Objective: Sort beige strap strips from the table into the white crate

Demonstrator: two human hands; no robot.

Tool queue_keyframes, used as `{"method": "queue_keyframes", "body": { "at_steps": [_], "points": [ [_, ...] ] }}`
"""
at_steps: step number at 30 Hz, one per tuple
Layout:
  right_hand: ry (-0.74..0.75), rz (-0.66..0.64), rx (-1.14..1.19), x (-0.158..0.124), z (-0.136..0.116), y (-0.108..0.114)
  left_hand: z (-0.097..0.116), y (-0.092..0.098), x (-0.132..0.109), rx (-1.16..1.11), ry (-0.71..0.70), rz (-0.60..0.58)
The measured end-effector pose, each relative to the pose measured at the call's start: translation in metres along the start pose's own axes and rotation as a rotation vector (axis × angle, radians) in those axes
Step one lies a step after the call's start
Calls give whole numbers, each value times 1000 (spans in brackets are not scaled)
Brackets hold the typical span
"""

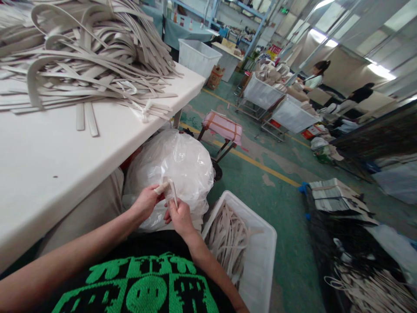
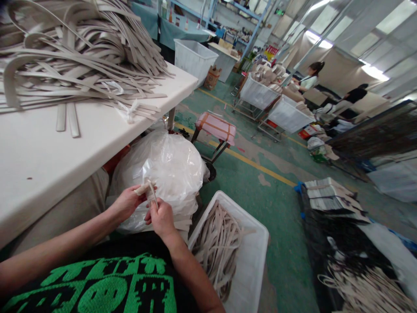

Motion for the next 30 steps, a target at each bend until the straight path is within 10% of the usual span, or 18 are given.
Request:
{"method": "queue_keyframes", "body": {
  "at_steps": [3, 9, 14, 19, 30],
  "points": [
    [29, 15, -8, 5, -2, 2, -7, -4, -4, 87, 98, -182],
    [15, -36, 0, 0, 0, 3, 6, 3, 3, -57, -37, 63],
    [18, -17, -39, 3, -1, 4, -2, 0, -1, 65, 86, -148],
    [-3, -71, -16, 2, -1, 3, 10, 7, 4, -43, -42, 35],
    [-51, 4, 132, 1, -1, 9, 7, 3, -14, -47, 49, -149]
  ]
}}
Point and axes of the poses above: each hand's wrist, its own x-axis towards the middle knuckle, its own y-axis out of the back of the hand, z = x × y, the point moved 1 cm from there along x, towards the middle knuckle, and after that the axes turned 15 degrees about y, right-handed, at the moved point
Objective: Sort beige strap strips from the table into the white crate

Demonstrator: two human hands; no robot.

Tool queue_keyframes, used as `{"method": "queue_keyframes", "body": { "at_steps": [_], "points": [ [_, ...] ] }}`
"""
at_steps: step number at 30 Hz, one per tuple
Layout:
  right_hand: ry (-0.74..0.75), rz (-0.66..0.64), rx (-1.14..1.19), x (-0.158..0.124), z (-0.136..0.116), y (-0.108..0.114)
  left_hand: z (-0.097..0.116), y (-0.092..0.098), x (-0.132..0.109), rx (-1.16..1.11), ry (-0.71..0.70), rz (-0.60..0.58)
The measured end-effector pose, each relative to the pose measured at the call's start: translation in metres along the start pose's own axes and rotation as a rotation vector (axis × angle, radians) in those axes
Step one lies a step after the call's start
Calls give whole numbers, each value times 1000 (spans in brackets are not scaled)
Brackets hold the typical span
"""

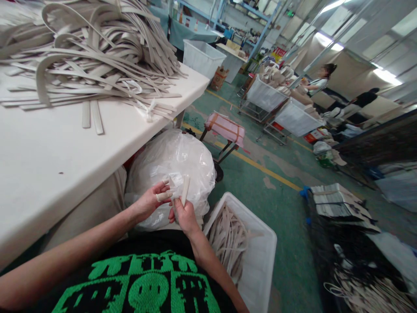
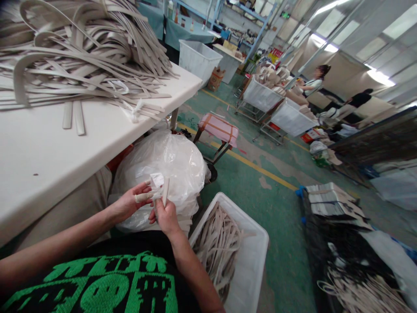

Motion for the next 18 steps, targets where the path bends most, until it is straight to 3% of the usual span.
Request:
{"method": "queue_keyframes", "body": {
  "at_steps": [5, 12, 18],
  "points": [
    [-29, -9, 34, -5, 0, -4, 5, -1, 5, -31, 73, -52],
    [-24, -49, -61, -7, 5, -10, 12, 3, 13, -86, -14, 147],
    [25, -9, -117, -1, 3, -6, -11, 0, 5, 137, 56, -93]
  ]
}}
Point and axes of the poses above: each hand's wrist, its own x-axis towards the middle knuckle, its own y-axis out of the back of the hand, z = x × y, the point moved 1 cm from there along x, towards the middle knuckle, and after that the axes turned 15 degrees about y, right-handed, at the moved point
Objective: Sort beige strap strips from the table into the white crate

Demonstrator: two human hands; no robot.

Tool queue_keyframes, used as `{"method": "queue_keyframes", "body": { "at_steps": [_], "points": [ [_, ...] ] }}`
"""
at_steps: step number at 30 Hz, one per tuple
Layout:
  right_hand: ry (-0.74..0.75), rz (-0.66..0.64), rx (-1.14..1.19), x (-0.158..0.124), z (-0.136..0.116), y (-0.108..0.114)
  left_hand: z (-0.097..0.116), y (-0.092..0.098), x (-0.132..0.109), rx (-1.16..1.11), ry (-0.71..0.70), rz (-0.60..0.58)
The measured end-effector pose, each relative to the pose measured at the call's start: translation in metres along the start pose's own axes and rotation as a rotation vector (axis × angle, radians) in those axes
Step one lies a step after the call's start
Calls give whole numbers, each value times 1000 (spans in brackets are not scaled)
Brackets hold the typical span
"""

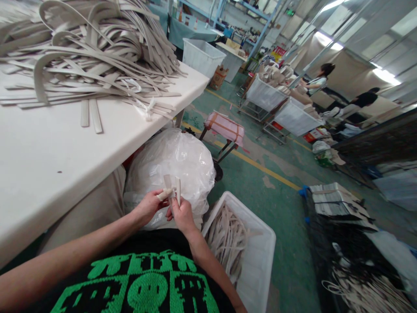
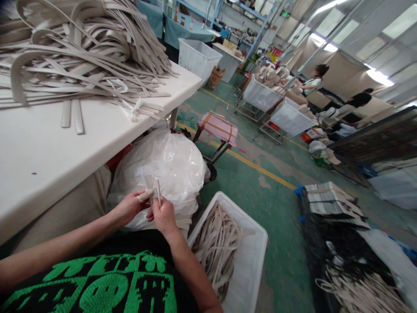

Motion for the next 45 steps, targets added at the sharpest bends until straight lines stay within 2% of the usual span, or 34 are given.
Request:
{"method": "queue_keyframes", "body": {
  "at_steps": [5, 12, 17, 22, 28, 33, 36, 39, 45],
  "points": [
    [-33, -53, 72, -3, -3, 1, 11, 4, -2, -27, -100, 132],
    [-30, -44, 74, -4, -6, 0, 14, -4, -7, -127, -112, 109],
    [-26, -65, 53, -2, -6, -2, 16, 1, -4, -182, -187, 231],
    [9, -52, 24, 1, -4, 0, 6, 1, -2, -88, -28, 119],
    [21, -82, 52, -2, 3, -1, 26, 8, -2, -251, -136, 248],
    [24, -63, 49, 1, 4, 0, 13, 6, 0, -173, -52, 183],
    [10, -62, 70, 1, 1, 0, 8, 3, -3, -140, -54, 152],
    [19, -83, 109, 0, -3, 0, 19, 1, -5, -119, -90, 176],
    [61, -157, 69, -5, 0, 7, 64, 8, 0, -219, -247, 376]
  ]
}}
Point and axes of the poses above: each hand's wrist, its own x-axis towards the middle knuckle, its own y-axis out of the back of the hand, z = x × y, the point moved 1 cm from there along x, towards the middle knuckle, and after that the axes turned 15 degrees about y, right-handed, at the moved point
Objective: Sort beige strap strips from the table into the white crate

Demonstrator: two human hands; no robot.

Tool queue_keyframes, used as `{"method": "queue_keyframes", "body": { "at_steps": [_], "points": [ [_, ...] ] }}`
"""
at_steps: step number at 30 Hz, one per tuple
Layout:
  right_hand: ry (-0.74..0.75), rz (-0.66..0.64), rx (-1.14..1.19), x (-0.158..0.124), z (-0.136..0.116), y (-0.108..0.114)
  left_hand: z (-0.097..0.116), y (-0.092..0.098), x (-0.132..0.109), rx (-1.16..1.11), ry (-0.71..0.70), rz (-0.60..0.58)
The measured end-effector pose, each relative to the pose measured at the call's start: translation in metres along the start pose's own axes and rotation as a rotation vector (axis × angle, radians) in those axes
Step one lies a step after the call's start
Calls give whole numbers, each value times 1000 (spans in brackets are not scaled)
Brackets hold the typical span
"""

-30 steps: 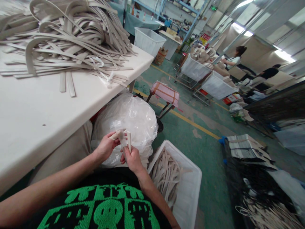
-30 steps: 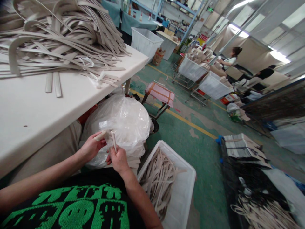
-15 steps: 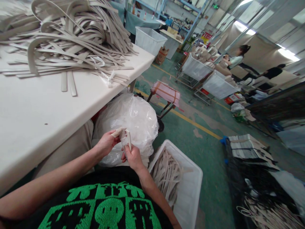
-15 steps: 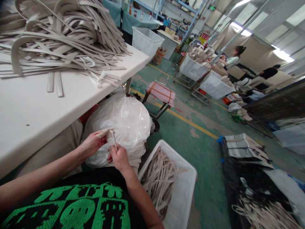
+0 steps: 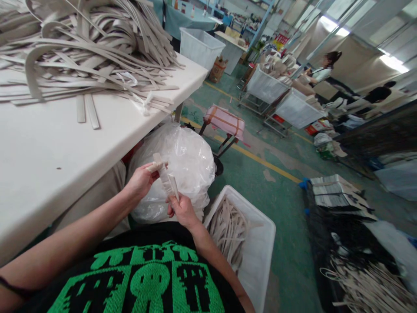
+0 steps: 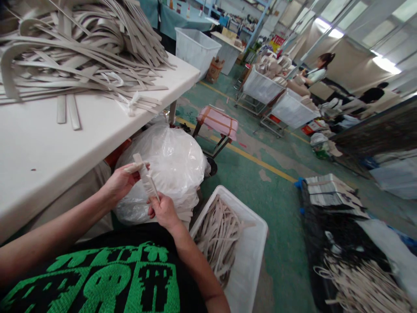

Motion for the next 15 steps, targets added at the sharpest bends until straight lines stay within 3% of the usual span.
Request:
{"method": "queue_keyframes", "body": {
  "at_steps": [6, 11, 15],
  "points": [
    [-45, 11, -93, -34, 20, 12, 25, 6, 14, -67, -49, 32],
    [-107, 31, -101, -61, 39, 15, 12, 4, 12, -99, 46, 28],
    [-123, 72, -53, -68, 45, 16, -4, -1, 4, -66, 159, 1]
  ]
}}
Point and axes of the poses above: each hand's wrist, its own x-axis towards the middle knuckle, its own y-axis out of the back of the hand, z = x × y, the point moved 1 cm from there along x, towards the middle knuckle, and after that the axes turned 15 degrees about y, right-handed, at the moved point
